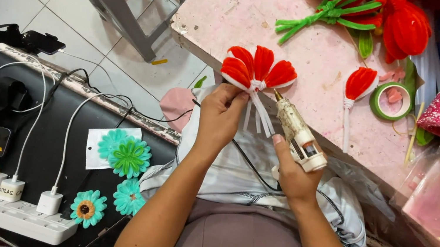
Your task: The person assembles a red and white artificial flower by attaching individual petals to a central base using a hot glue gun. They carefully position each petal and press it into place to form the flower head.
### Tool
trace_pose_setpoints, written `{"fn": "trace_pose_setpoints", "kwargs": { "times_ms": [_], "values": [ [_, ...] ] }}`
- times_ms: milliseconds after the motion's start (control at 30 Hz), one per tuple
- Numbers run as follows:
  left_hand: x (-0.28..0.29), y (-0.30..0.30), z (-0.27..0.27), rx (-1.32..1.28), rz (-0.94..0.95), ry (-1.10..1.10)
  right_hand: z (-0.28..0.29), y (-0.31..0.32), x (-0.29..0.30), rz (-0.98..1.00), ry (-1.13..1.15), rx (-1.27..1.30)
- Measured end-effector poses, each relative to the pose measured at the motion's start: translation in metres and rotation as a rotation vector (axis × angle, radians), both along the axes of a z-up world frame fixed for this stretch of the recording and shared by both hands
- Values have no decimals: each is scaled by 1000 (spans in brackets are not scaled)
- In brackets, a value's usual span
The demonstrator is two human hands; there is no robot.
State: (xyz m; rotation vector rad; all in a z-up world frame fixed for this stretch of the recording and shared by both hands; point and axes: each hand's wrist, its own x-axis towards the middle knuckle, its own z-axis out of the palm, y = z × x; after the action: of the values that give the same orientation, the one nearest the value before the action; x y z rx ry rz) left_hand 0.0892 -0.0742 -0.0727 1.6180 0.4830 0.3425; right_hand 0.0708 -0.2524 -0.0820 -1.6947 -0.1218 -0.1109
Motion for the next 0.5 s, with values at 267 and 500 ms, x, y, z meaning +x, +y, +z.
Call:
{"fn": "trace_pose_setpoints", "kwargs": {
  "times_ms": [267, 500],
  "values": [
    [-2, 1, 13, 76, -36, 37, 21, 8, 1, -5, 78, 10],
    [-1, 2, 14, 121, -55, 44, 23, 14, 3, -2, 90, 14]
  ]
}}
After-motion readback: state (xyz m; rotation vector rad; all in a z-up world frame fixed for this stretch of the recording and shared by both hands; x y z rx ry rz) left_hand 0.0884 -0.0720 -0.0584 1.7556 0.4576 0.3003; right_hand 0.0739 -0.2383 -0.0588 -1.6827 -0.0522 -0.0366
